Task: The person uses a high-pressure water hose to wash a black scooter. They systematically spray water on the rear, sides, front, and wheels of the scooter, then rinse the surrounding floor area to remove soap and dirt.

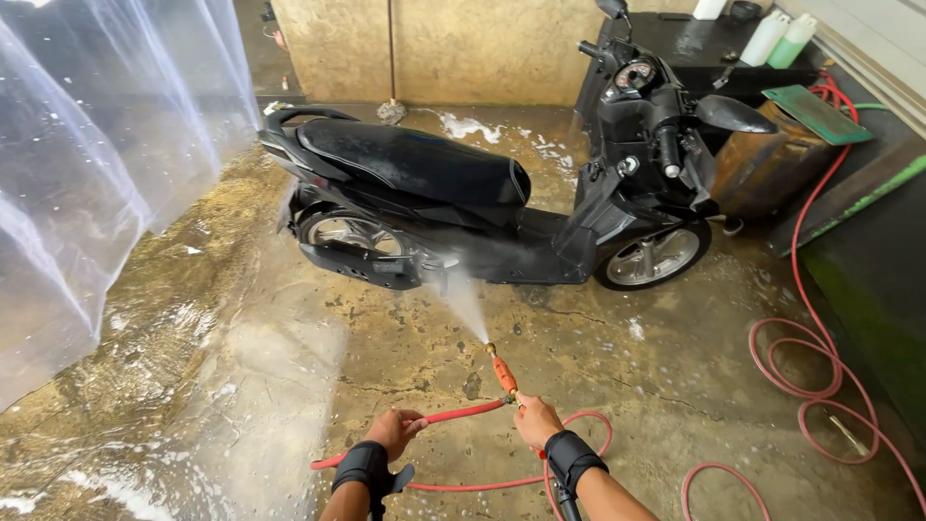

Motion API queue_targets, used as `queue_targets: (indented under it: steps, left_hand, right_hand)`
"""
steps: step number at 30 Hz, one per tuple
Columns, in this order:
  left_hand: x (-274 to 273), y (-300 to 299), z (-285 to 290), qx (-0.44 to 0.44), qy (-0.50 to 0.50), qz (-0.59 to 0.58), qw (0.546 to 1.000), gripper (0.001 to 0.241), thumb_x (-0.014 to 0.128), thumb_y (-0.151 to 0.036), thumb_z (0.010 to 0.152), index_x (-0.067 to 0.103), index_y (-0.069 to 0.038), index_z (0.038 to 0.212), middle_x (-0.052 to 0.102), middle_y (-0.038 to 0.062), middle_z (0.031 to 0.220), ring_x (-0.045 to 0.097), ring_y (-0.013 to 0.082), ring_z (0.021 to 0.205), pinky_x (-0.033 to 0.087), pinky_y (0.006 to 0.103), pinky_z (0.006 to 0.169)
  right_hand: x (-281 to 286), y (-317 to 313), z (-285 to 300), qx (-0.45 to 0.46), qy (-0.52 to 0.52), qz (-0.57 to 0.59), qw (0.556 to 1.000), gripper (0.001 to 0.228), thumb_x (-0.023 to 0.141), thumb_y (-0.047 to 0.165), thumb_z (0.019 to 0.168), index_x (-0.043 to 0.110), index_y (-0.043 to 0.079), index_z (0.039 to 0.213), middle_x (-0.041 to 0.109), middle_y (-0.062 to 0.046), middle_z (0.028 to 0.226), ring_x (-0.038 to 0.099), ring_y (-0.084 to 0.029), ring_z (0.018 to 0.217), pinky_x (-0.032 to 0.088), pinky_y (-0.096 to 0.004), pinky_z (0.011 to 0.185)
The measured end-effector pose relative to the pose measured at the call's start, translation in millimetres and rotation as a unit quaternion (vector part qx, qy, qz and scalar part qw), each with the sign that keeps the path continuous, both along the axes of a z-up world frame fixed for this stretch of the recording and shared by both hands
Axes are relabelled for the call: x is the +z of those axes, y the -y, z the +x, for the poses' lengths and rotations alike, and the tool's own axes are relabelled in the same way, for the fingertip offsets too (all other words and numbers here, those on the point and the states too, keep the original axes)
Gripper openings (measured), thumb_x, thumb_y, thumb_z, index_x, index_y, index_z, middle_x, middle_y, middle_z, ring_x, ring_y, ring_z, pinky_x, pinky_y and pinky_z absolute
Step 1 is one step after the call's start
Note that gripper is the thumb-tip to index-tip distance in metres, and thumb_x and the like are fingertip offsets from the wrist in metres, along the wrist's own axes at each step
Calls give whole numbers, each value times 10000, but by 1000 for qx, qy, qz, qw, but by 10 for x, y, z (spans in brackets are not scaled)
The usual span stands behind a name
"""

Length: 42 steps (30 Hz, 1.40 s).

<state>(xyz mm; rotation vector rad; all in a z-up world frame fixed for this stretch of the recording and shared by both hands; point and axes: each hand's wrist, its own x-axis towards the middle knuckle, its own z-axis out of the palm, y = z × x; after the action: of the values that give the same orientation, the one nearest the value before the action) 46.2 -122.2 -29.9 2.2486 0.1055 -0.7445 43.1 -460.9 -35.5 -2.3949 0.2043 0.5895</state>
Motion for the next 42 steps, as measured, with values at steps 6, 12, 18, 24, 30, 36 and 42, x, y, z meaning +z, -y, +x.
queue_targets:
  steps: [6,12,18,24,30,36,42]
  left_hand:
    - [-270,263,-125,-28,-14,-42,999,448,706,-491,909,781,-127,1159,821,68,924,781,170,920,587,339,842]
    - [-279,858,-66,-61,-22,-25,998,410,692,-448,946,750,-131,1201,805,36,918,753,171,894,570,347,819]
    - [-297,1707,-153,-65,-12,-40,997,347,708,-388,944,763,-142,1182,807,44,909,756,166,886,564,348,816]
    - [-388,2734,-183,-88,21,-58,994,300,704,-356,942,771,-154,1154,811,41,910,758,176,873,574,353,814]
    - [-264,3692,-239,-131,102,-59,984,291,670,-345,944,778,-165,1145,799,63,909,756,214,869,575,356,795]
    - [-325,4251,-81,-146,133,-61,978,275,688,-329,926,770,-186,1147,780,118,931,765,272,880,579,380,787]
    - [191,4657,63,-171,115,-24,978,290,670,-355,933,759,-211,1169,799,101,966,751,277,919,567,393,820]
  right_hand:
    - [-366,536,-115,32,30,-23,999,620,591,209,959,428,134,1552,713,-157,807,660,-266,639,540,-414,624]
    - [13,1094,-250,-23,-81,11,996,613,549,181,989,379,174,1578,657,-101,759,633,-257,568,537,-422,546]
    - [284,1893,-476,-64,-70,20,995,599,544,170,974,434,208,1562,700,-117,748,669,-241,522,567,-382,537]
    - [389,2916,-623,-83,-83,17,993,601,550,161,966,452,217,1556,720,-118,786,685,-262,527,578,-396,541]
    - [276,3924,-693,-81,-50,-7,995,537,615,223,954,533,223,1485,741,-138,804,699,-269,546,581,-401,551]
    - [265,4538,-716,-105,5,17,994,443,628,219,910,633,211,1353,721,-148,753,706,-294,573,590,-434,574]
    - [226,5054,-525,-40,100,5,994,359,680,230,892,669,142,1240,717,-152,725,705,-304,587,559,-430,578]
